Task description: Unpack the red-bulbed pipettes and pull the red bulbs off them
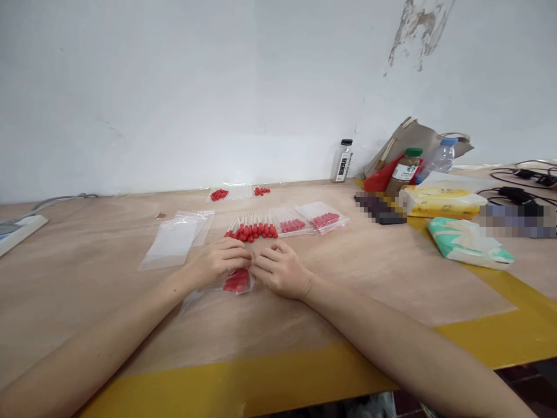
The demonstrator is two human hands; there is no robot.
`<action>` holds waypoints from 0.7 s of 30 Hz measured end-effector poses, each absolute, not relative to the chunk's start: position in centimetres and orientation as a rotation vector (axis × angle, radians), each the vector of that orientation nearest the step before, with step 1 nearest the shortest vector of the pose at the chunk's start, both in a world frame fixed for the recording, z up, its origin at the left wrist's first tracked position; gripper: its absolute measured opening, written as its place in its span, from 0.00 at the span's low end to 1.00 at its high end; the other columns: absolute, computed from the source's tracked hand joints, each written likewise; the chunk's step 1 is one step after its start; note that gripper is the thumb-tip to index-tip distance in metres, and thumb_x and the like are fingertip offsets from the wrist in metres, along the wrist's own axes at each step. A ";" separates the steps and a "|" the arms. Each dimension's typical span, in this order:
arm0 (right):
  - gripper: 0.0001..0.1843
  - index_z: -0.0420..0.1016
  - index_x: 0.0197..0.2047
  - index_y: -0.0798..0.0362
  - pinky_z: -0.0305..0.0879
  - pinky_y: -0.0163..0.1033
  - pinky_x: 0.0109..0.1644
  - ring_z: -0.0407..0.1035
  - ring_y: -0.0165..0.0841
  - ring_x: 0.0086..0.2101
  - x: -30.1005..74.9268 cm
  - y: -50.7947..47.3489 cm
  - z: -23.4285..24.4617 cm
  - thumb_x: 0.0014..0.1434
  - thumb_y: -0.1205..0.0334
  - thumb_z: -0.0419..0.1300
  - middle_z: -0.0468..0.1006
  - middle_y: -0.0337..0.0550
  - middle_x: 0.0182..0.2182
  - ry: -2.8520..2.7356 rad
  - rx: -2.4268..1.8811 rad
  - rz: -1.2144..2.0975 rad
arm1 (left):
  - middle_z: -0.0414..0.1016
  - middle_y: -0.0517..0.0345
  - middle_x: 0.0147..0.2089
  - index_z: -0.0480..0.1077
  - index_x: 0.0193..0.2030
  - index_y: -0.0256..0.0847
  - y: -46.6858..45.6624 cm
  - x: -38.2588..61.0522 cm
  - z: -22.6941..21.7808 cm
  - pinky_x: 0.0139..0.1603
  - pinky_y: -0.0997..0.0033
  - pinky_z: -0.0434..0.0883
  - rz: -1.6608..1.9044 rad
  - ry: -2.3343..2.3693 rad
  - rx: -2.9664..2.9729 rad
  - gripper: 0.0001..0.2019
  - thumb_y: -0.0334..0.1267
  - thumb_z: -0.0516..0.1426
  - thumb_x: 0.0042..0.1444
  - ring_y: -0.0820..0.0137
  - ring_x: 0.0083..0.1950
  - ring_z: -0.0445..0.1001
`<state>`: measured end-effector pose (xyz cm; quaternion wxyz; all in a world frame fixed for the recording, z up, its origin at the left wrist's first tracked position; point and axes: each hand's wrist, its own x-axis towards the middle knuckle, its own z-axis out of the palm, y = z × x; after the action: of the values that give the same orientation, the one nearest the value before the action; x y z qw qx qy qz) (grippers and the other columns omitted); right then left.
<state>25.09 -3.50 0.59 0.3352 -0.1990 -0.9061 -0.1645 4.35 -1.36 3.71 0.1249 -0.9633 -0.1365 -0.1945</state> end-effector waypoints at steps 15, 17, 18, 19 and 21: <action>0.13 0.67 0.29 0.54 0.55 0.38 0.40 0.62 0.30 0.36 25.9 -3.3 1.7 0.62 0.68 0.46 0.72 0.40 0.30 -2.616 -0.355 -0.481 | 0.73 0.52 0.46 0.69 0.38 0.38 -1.0 3.5 5.9 0.55 0.64 0.67 -0.468 -0.282 -2.822 0.14 0.33 0.42 0.64 0.69 0.54 0.67; 0.08 0.69 0.31 0.54 0.56 0.40 0.43 0.63 0.32 0.38 26.2 -3.5 1.8 0.59 0.67 0.50 0.73 0.41 0.32 -2.635 -0.421 -0.260 | 0.73 0.52 0.47 0.70 0.40 0.39 -1.3 3.5 6.1 0.53 0.63 0.68 -0.513 -0.346 -2.848 0.14 0.34 0.43 0.64 0.68 0.53 0.68; 0.06 0.70 0.33 0.54 0.57 0.40 0.44 0.63 0.32 0.39 26.2 -3.7 1.8 0.56 0.67 0.52 0.74 0.41 0.33 -2.639 -0.458 -0.125 | 0.73 0.53 0.48 0.69 0.42 0.39 -1.6 3.5 6.0 0.52 0.64 0.68 -0.509 -0.395 -2.869 0.14 0.33 0.43 0.64 0.68 0.52 0.68; 0.07 0.70 0.35 0.54 0.57 0.41 0.46 0.64 0.32 0.39 26.3 -3.7 1.8 0.54 0.69 0.53 0.74 0.41 0.34 -2.631 -0.497 0.013 | 0.73 0.53 0.48 0.69 0.44 0.40 -2.1 3.5 5.8 0.52 0.64 0.68 -0.506 -0.452 -2.895 0.14 0.33 0.43 0.63 0.68 0.52 0.69; 0.12 0.72 0.39 0.53 0.58 0.40 0.46 0.65 0.32 0.39 26.1 -3.8 1.7 0.52 0.73 0.52 0.75 0.41 0.34 -2.564 -0.590 0.252 | 0.71 0.53 0.50 0.66 0.50 0.42 -3.4 3.3 5.2 0.52 0.65 0.67 -0.527 -0.619 -2.953 0.14 0.33 0.44 0.63 0.69 0.51 0.69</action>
<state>26.14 -3.81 1.70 0.2466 -0.2163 -0.9401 0.0925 3.25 -3.36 5.17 0.0394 -0.9634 -0.2020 -0.1720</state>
